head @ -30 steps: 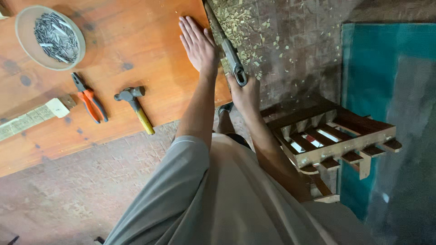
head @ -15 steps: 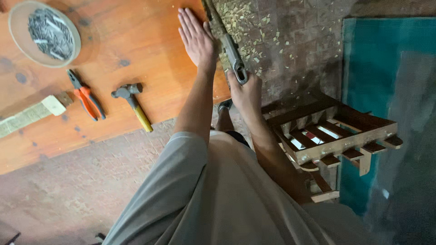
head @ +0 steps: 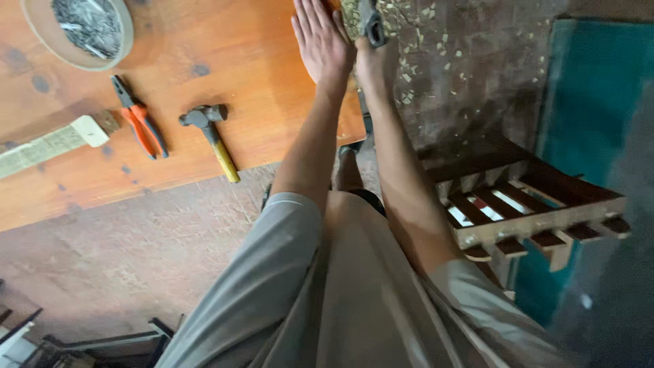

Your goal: The person saws through a piece of wood using a hacksaw and then uses a hammer to nail small wooden blocks onto a longer wooden beam.

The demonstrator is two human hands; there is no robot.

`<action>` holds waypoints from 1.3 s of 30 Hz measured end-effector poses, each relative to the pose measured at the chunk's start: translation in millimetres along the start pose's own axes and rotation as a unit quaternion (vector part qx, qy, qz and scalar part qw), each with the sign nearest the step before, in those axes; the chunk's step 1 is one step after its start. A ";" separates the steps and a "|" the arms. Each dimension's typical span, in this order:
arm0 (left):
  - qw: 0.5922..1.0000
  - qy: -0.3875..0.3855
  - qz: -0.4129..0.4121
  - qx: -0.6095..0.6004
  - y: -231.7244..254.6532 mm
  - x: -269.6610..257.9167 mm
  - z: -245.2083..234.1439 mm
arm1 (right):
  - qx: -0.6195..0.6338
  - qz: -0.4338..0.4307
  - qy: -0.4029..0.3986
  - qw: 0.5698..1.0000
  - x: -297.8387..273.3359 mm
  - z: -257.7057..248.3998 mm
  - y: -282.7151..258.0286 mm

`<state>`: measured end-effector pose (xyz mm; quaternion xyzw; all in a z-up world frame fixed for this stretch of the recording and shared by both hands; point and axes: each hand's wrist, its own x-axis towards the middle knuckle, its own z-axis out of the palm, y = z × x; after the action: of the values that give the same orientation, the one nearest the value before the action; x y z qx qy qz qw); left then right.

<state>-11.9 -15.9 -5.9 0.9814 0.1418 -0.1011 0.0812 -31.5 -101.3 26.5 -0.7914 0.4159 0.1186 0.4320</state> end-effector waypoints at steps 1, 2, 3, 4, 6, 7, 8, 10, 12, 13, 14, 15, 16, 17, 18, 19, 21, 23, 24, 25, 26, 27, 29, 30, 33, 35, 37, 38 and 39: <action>1.000 0.002 0.004 0.002 0.8 1.1 -1.0 | 0.004 0.001 0.002 1.000 -9.1 -9.3 -10.9; 1.000 0.014 -0.003 0.001 2.1 1.8 -1.9 | 0.121 0.000 -0.041 0.992 -18.1 -19.2 -21.5; 1.000 0.022 -0.012 -0.001 3.7 -2.8 -3.1 | 0.233 0.001 -0.084 0.969 -29.6 -32.2 -29.7; 1.000 0.020 -0.012 0.000 1.6 -10.9 -6.7 | 0.233 0.003 -0.084 0.969 -44.9 -46.1 -24.2; 0.994 0.003 -0.032 0.105 6.9 -4.5 -14.9 | 0.100 0.062 -0.116 0.986 -60.7 -69.3 -25.3; 0.994 -0.001 -0.033 0.108 5.8 -6.3 -15.0 | 0.099 0.066 -0.119 0.986 -77.1 -84.8 -24.8; 0.998 0.008 -0.031 0.061 4.8 -8.6 -14.6 | 0.145 0.045 -0.120 0.981 -93.4 -100.4 -24.1; 1.000 0.019 -0.019 0.009 5.9 -1.7 -13.0 | 0.197 0.022 -0.109 0.974 -99.7 -106.6 -19.8; 0.999 0.011 -0.014 0.038 5.3 -4.7 -9.6 | 0.280 0.018 -0.076 0.957 -90.5 -96.2 -1.6; 0.999 0.009 -0.009 0.035 7.2 -6.0 -10.7 | 0.280 0.018 -0.070 0.957 -83.3 -87.7 -5.9; 0.999 -0.003 -0.012 0.052 8.6 -6.9 -12.3 | 0.194 0.041 -0.061 0.978 -76.2 -78.9 -10.6; 0.997 -0.012 -0.017 0.070 7.5 -5.1 -15.1 | 0.108 0.062 -0.055 0.991 -68.9 -67.8 -17.3; 0.998 -0.011 -0.014 0.068 8.0 -6.7 -14.5 | 0.109 0.061 -0.052 0.991 -62.7 -59.0 -15.3; 0.996 0.003 -0.021 0.088 7.5 -7.1 -14.2 | 0.116 0.015 -0.063 0.991 -55.8 -49.2 -13.9; 0.994 0.016 -0.028 0.108 6.9 -7.4 -13.5 | 0.122 -0.031 -0.074 0.989 -48.6 -39.1 -12.6; 0.994 0.016 -0.027 0.109 7.4 -6.4 -9.9 | 0.123 -0.031 -0.074 0.989 -41.2 -37.1 -12.5; 0.996 0.052 -0.035 0.060 6.2 -6.3 -1.4 | 0.129 0.056 -0.015 0.990 -28.1 -31.7 -10.1; 0.997 0.048 -0.027 0.053 3.0 -3.1 0.5 | 0.128 0.019 -0.051 0.990 -49.7 -40.7 -3.1; 0.998 0.045 -0.020 0.044 3.8 -1.6 1.1 | 0.126 -0.021 -0.087 0.988 -59.7 -47.2 -0.6; 0.998 0.052 -0.019 0.041 4.5 -0.7 -2.6 | 0.129 -0.028 -0.086 0.988 -71.9 -60.7 -4.3; 0.998 0.043 -0.024 0.050 4.9 0.5 -6.2 | 0.132 -0.030 -0.094 0.986 -84.3 -73.8 -7.7; 0.997 0.027 -0.029 0.061 3.6 -7.5 -6.9 | 0.133 -0.026 -0.103 0.986 -101.4 -89.2 -4.8; 0.996 0.030 -0.029 0.076 5.4 -4.8 -4.2 | 0.142 0.032 -0.077 0.986 -111.0 -100.6 -20.1; 0.995 0.034 -0.030 0.091 4.4 -6.8 -2.7 | 0.151 0.089 -0.052 0.983 -118.0 -106.6 -26.3; 0.996 0.042 -0.029 0.072 3.4 -8.5 -1.6 | 0.099 0.008 -0.039 0.994 -84.2 -74.1 10.6; 0.997 0.035 -0.026 0.061 5.1 -9.8 -3.5 | 0.130 0.072 -0.022 0.989 -52.7 -55.9 -6.2; 0.998 0.032 -0.020 0.052 4.5 -8.8 -4.9 | 0.165 0.135 -0.005 0.977 -31.8 -37.8 -8.0; 0.998 0.032 -0.030 0.035 6.0 -9.2 -4.4 | 0.176 0.067 -0.032 0.982 -25.7 -31.9 -0.4; 0.998 0.033 -0.041 0.016 8.9 -9.0 -4.2 | 0.184 -0.004 -0.058 0.981 -18.7 -26.8 6.4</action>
<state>-16.9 -25.9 1.3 0.9788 0.1827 -0.0738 0.0564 -52.6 -113.7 49.0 -0.6919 0.4018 0.0840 0.5940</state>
